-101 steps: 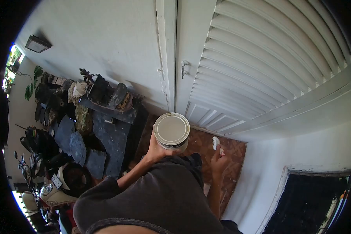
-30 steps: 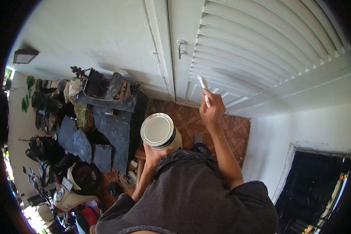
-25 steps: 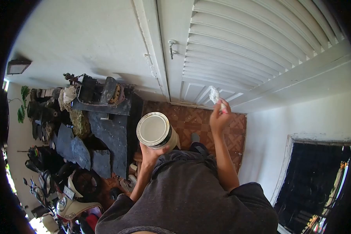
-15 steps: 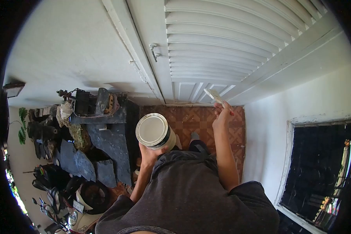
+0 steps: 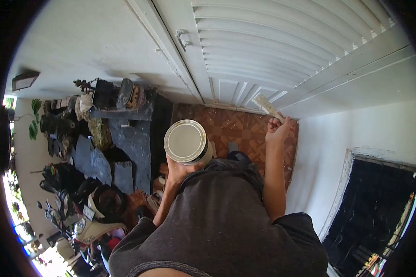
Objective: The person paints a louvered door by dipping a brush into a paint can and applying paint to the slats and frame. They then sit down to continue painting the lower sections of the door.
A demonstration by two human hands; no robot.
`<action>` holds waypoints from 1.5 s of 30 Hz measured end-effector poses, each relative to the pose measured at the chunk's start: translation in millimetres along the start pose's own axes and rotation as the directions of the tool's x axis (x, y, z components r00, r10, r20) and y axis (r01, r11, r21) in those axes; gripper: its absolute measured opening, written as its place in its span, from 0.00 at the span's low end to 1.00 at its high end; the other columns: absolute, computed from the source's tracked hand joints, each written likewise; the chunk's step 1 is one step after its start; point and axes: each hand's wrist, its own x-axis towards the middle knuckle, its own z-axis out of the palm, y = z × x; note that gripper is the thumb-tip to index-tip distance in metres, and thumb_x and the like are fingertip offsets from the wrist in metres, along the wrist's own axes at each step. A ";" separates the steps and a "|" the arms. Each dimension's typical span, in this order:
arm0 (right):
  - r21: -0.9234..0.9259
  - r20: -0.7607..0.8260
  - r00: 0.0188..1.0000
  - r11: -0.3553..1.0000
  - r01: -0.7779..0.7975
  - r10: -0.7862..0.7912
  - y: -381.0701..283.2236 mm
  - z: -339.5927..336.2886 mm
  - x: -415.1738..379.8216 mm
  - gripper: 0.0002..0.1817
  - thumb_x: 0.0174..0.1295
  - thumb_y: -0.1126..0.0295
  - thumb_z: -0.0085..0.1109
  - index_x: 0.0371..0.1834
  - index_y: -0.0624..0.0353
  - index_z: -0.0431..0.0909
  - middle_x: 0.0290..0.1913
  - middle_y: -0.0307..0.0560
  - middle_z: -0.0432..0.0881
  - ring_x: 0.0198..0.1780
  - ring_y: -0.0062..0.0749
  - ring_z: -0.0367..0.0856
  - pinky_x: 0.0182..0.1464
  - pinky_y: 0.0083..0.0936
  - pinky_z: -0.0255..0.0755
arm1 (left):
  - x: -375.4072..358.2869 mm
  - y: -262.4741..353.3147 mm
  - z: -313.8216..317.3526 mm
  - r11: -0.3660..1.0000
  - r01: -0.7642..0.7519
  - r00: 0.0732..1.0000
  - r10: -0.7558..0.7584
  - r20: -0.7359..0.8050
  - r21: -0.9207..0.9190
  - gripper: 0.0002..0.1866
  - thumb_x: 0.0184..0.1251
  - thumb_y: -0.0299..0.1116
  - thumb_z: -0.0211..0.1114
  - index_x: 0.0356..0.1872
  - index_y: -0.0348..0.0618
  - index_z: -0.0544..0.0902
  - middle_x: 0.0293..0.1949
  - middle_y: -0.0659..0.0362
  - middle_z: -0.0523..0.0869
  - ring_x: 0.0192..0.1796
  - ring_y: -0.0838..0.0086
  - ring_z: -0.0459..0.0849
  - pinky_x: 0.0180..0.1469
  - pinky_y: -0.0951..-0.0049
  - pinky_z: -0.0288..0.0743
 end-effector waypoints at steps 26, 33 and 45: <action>-0.329 0.761 0.604 0.943 0.044 0.237 -25.3 64.7 -92.2 0.22 0.76 0.54 0.56 0.47 0.69 0.79 0.23 0.38 0.73 0.28 0.24 0.72 0.38 0.26 0.73 | -94.1 -14.5 83.5 0.995 0.098 0.924 -0.077 -0.374 0.037 0.57 0.32 0.37 0.89 0.66 0.38 0.61 0.59 0.52 0.76 0.62 0.63 0.78 0.68 0.61 0.71; -0.236 0.948 0.308 0.818 0.525 0.075 -72.4 80.6 -161.1 0.17 0.75 0.61 0.58 0.39 0.67 0.82 0.30 0.44 0.82 0.23 0.17 0.71 0.28 0.17 0.68 | -90.5 5.7 90.5 0.997 -0.052 0.925 0.071 -0.374 0.060 0.59 0.31 0.35 0.88 0.69 0.37 0.61 0.62 0.51 0.74 0.66 0.62 0.76 0.71 0.61 0.69; -0.089 0.990 0.001 0.599 0.796 0.144 -58.1 54.7 -200.5 0.06 0.67 0.72 0.65 0.38 0.65 0.84 0.29 0.44 0.84 0.23 0.20 0.74 0.25 0.19 0.64 | -108.3 -10.2 98.8 0.993 -0.116 0.922 0.120 -0.369 0.031 0.61 0.23 0.35 0.87 0.69 0.38 0.66 0.62 0.50 0.72 0.67 0.57 0.73 0.71 0.59 0.67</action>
